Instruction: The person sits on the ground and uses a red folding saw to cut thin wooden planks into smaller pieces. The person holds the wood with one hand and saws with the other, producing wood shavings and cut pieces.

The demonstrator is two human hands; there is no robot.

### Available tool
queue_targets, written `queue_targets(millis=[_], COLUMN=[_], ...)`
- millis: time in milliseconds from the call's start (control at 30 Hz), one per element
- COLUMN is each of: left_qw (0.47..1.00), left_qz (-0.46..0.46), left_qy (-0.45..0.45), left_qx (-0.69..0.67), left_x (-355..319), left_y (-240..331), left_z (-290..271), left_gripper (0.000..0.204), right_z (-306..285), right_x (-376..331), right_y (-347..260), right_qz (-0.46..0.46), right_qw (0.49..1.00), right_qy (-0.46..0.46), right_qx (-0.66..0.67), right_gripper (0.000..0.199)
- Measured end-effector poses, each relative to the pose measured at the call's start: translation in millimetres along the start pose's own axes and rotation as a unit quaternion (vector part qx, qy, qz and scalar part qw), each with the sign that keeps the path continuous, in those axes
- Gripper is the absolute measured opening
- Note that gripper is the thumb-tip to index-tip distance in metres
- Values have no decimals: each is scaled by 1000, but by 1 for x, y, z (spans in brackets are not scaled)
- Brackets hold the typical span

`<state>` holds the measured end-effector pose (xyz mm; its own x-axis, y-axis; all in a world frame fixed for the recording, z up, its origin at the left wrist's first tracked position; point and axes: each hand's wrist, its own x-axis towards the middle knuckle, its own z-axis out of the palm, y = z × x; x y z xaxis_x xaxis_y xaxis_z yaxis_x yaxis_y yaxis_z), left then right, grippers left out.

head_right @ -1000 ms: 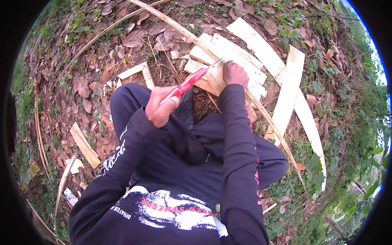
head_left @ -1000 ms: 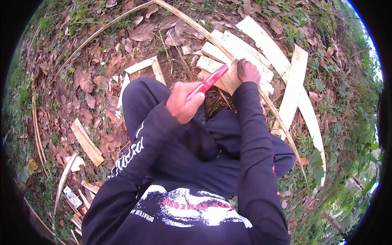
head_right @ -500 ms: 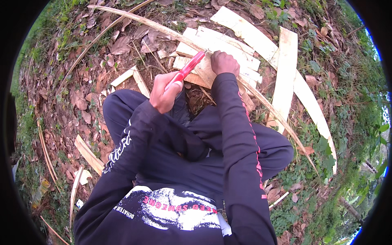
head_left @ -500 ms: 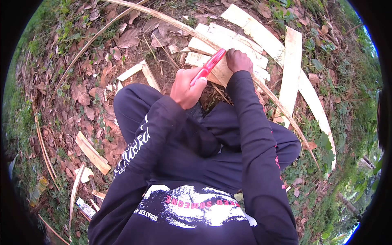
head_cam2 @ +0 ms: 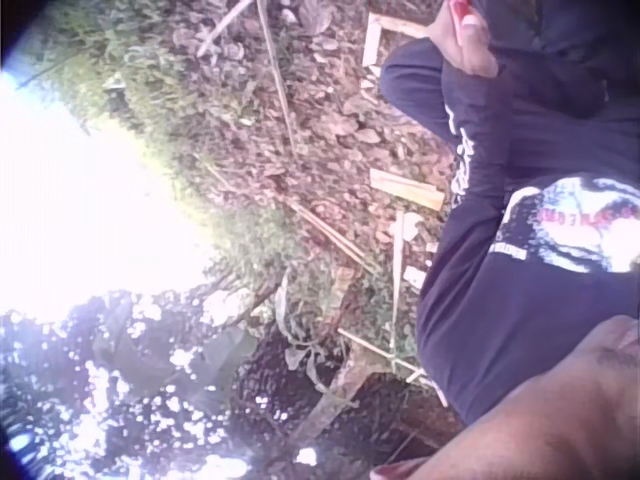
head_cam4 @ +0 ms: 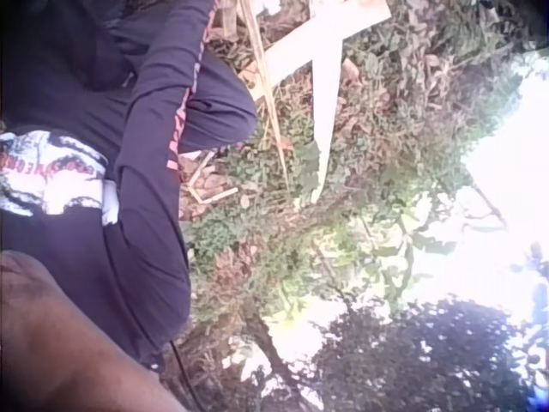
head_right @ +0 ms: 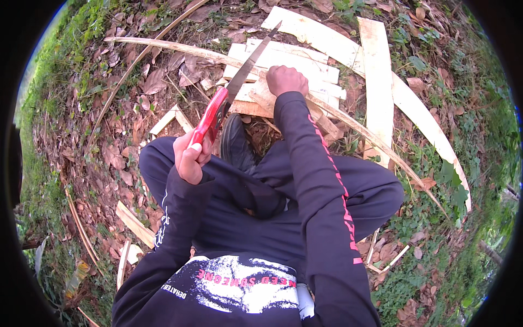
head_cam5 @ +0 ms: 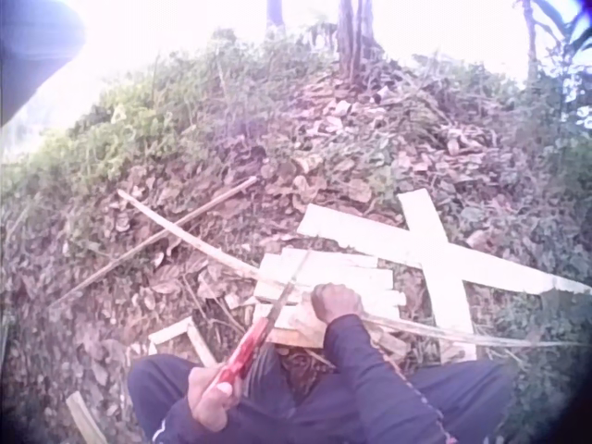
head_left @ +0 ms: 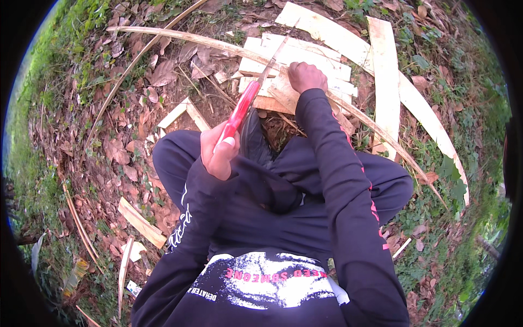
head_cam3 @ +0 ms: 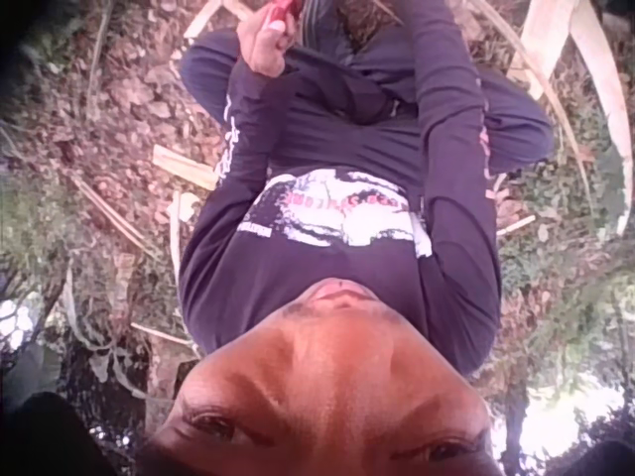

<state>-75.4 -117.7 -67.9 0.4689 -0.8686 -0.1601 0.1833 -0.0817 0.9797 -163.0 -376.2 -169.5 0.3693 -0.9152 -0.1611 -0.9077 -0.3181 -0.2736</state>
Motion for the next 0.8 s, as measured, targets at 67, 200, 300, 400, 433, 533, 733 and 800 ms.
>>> queue_targets(millis=[67, 200, 300, 400, 433, 533, 733, 800], left_qw=[1000, 1000, 1000, 1000, 1000, 999, 999, 998], left_qz=[-9, -11, -4, -4, -6, -15, -7, -16], left_qy=[-3, -17, -23, -25, -25, -21, -34, -39], left_qx=[-17, -16, -12, -16, -17, -19, 14, 39], left_x=[3, 12, 17, 18, 18, 19, 18, 15], left_y=[0, -3, -8, -9, -9, -7, -10, -10], left_z=[3, 5, 8, 8, 8, 9, 9, 8], left_gripper=[24, 23, 23, 24, 24, 23, 23, 25], right_z=[3, -1, 0, -2, -1, 1, 4, 13], right_x=[1, -2, -1, -2, -1, 0, 2, 7], right_y=[1, -2, -1, -1, -1, -1, 3, 10], right_qz=[-4, 4, 7, 4, 2, 1, -6, -29], right_qw=[1000, 1000, 1000, 1000, 1000, 1000, 1000, 999], right_qy=[5, 12, 10, 7, 1, -11, -8, 0], right_qx=[2, 4, 7, 8, 7, 2, -9, -21], right_gripper=[46, 46, 46, 47, 47, 47, 48, 48])
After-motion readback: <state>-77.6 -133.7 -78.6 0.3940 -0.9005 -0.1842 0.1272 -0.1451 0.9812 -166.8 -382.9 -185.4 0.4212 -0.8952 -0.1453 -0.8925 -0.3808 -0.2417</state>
